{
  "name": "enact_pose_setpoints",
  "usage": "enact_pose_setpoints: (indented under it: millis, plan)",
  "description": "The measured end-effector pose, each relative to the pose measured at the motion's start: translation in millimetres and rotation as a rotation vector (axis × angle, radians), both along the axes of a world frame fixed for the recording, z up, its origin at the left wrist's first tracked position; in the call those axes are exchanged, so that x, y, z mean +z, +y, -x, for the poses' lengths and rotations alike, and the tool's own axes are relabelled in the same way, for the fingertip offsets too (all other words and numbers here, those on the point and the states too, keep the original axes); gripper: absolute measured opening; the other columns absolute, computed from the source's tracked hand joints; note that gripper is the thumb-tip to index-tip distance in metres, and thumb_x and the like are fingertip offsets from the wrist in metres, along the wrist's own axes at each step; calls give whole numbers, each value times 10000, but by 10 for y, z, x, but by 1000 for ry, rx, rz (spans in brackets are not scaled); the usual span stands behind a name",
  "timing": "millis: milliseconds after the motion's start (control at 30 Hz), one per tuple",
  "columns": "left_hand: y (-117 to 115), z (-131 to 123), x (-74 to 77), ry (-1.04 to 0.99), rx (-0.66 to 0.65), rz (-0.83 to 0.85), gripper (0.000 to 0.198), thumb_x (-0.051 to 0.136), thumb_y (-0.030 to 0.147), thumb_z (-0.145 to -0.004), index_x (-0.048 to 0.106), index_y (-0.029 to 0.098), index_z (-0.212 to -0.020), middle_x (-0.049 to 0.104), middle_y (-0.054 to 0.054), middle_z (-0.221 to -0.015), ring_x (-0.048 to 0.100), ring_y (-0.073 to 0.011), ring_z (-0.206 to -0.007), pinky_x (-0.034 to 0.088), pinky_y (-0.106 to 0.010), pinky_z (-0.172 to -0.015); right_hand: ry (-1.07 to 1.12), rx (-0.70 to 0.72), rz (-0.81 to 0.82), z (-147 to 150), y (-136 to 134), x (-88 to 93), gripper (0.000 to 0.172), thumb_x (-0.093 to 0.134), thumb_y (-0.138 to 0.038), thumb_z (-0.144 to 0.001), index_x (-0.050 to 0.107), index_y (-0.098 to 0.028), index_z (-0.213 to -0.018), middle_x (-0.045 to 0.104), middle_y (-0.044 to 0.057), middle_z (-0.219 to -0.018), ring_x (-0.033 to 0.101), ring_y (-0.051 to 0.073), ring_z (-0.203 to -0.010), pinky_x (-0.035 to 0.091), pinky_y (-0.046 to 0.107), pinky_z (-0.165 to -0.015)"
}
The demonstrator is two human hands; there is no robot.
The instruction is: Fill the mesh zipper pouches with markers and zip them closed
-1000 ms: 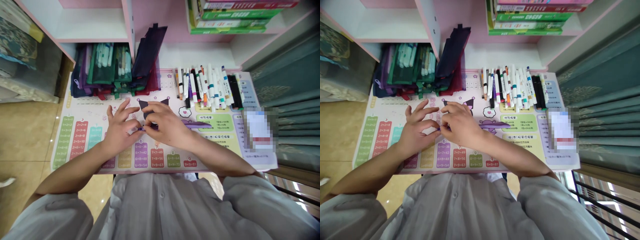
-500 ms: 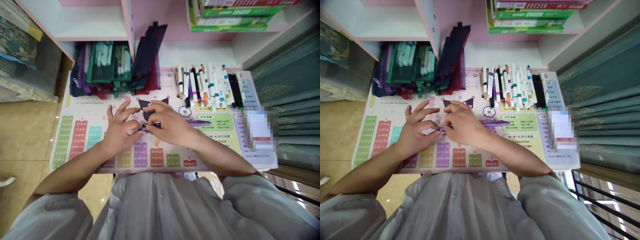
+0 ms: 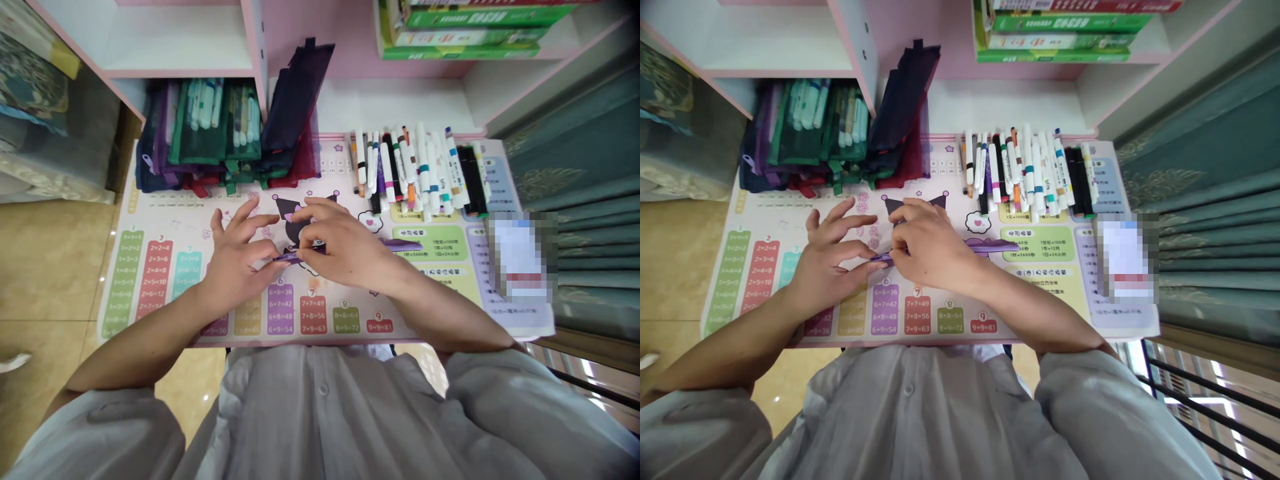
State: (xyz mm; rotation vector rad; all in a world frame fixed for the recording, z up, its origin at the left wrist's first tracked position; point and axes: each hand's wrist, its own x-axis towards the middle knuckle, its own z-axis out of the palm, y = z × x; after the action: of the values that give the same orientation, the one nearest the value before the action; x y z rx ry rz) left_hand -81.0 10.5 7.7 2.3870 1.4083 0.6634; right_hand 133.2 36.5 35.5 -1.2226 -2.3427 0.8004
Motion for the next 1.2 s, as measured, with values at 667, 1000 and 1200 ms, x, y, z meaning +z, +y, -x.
enact_pose_setpoints:
  millis: [667,1000,1200]
  plan:
    - [17,31,9,-5,-3,-20,304,640,456,-868,605,246,-650,649,7,-1275,386,-317,-1444,97,-581,-1211,-66,-13,-16,-137,66,70,212,588,-97,-759,640,-208,-586,713,59,-1165,551,308,-1268,447,511,-1033]
    - [17,35,16,-12,-9,-18,297,621,455,-875,598,247,-664,649,3,-1269,386,-320,-1443,103,-593,-1207,-103,-18,-9,-179,83,85,190,585,-114,-752,675,-211,-615,709,58,-1146,544,309,-1250,453,490,-1011]
    - [13,30,25,4,-6,-2,289,614,446,-879,592,248,-670,644,7,-1274,376,-315,-1448,96,-592,-1211,-96,-11,7,-209,93,97,200,576,-129,-767,659,-213,-604,708,58,-1136,549,302,-1240,447,485,-997]
